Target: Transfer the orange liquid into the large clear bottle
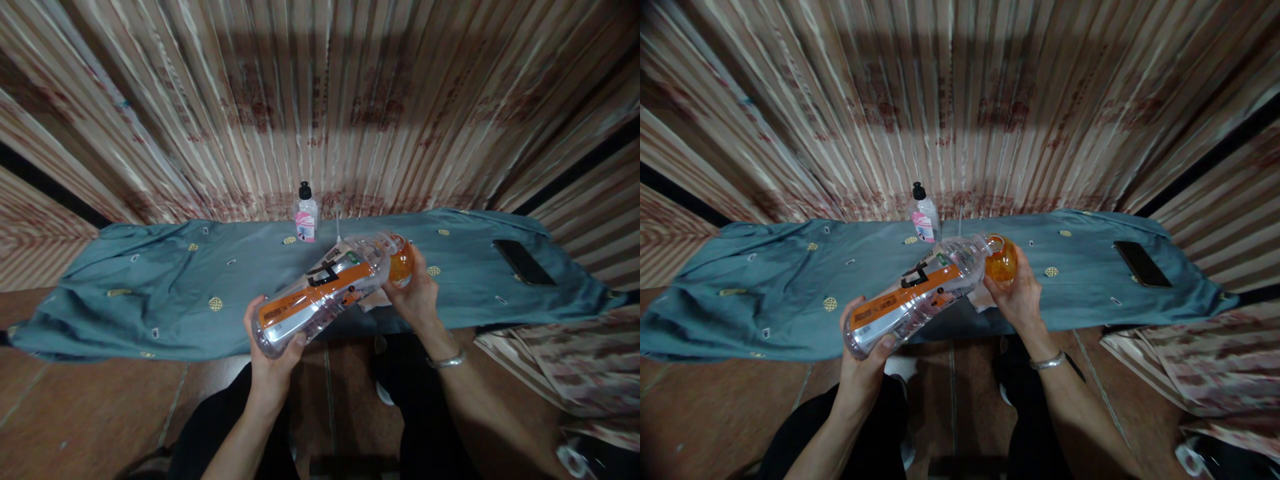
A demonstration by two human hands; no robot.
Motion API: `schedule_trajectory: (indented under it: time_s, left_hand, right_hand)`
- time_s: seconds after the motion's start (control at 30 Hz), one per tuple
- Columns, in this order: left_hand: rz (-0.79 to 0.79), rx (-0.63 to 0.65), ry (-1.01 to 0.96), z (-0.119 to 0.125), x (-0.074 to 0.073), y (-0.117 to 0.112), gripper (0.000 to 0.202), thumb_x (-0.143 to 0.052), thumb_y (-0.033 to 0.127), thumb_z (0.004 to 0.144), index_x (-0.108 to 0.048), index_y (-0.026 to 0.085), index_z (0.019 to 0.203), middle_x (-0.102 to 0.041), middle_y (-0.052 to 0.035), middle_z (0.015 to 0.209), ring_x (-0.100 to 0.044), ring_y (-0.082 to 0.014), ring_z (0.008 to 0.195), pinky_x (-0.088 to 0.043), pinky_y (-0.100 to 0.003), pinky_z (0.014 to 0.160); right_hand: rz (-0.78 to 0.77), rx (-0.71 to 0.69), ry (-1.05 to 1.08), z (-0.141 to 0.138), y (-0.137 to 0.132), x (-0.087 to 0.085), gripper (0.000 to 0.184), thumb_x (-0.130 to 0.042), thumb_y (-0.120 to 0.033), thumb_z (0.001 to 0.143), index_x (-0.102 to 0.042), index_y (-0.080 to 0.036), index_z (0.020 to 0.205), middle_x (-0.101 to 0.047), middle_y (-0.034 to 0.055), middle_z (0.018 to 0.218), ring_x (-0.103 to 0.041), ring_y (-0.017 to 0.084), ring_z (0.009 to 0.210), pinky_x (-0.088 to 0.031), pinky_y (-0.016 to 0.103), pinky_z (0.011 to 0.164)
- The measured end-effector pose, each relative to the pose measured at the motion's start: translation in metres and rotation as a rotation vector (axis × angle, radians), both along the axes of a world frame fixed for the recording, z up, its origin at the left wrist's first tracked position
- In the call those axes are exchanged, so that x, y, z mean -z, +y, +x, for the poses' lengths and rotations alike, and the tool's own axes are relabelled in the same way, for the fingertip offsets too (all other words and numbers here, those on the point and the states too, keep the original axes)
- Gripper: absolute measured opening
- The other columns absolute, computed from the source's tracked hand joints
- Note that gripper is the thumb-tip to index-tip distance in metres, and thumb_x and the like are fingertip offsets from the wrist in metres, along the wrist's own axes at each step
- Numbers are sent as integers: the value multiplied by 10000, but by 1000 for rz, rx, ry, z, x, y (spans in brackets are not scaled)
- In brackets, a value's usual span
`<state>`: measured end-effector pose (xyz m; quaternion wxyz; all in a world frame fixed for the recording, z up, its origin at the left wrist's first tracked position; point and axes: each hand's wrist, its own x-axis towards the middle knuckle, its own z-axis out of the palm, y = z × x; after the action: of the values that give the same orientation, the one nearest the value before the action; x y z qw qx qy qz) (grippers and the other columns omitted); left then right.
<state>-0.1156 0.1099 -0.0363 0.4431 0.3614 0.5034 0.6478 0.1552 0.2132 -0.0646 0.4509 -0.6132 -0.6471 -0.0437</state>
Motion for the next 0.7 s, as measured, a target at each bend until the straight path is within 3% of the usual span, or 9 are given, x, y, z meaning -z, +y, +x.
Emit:
schedule_trajectory:
  time_s: [0.7]
  left_hand:
    - [27, 9, 2, 0, 0, 0, 904, -910, 448, 645, -389, 274, 1364, -727, -74, 1133, -750, -270, 1021, -586, -412, 952]
  right_hand:
    - [36, -18, 3, -1, 0, -2, 835, -705, -579, 832, -429, -177, 1510, -702, 180, 1360, -738, 332, 1163, -635, 476, 946]
